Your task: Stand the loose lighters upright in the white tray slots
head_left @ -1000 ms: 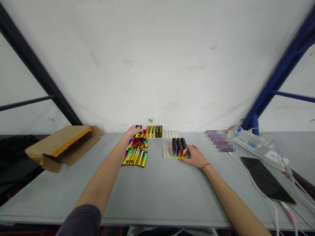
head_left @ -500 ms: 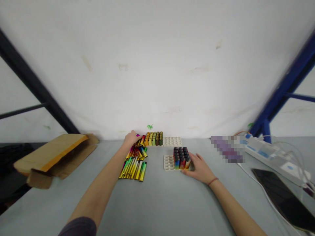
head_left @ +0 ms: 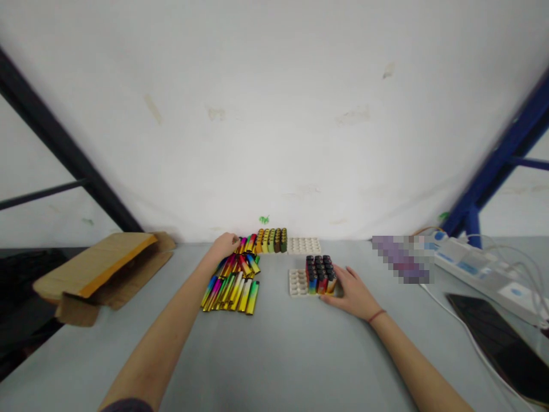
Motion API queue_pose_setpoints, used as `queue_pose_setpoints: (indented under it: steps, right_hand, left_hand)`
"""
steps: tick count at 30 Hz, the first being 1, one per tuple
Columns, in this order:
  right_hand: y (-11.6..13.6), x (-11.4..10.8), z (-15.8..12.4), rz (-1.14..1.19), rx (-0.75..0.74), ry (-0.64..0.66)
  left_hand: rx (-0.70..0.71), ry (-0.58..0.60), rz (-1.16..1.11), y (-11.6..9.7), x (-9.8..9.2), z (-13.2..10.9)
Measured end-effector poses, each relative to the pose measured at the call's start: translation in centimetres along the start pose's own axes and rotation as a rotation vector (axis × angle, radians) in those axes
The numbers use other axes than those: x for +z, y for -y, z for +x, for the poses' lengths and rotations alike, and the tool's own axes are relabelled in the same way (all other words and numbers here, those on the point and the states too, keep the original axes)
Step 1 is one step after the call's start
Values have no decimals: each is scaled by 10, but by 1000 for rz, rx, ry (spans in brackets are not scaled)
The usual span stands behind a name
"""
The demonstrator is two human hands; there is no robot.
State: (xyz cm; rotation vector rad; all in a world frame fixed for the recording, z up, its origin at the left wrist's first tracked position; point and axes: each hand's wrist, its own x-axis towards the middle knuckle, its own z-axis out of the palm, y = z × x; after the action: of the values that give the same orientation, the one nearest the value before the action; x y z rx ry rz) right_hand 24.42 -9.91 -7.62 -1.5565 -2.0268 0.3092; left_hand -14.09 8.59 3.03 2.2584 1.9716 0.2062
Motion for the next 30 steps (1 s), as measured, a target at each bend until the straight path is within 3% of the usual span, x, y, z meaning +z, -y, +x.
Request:
queue_pose_setpoints:
  steps: [3,5,6,10,14,17,23,30]
  right_hand:
    - [0,-1,1,-5,14,7]
    - [1,-3,2,-9,14,12]
    - [2,-4,3,-8,7,13]
    - [3,-8,6,3,-27,-2]
    - [3,-10,8,-11,-20,-3]
    - [6,-10,9,-10,-7,0]
    - [8,-11,13,-2,-17,-11]
    - [3,-11,18,-15,-31,17]
  left_hand:
    - [47,-193,-80,-12,9,-14]
    - [134,-311,-228,-33,18,-29]
    - [219,-303,-312,-48,24,-38]
    - [591,-30,-555,-115,51,-73]
    - [698,175,-654,-156,69,-87]
    - [686,241,-712,-156,70,-83]
    - [642,144,-700,-143,71,-77]
    - [741,106,-627,-157,93,-73]
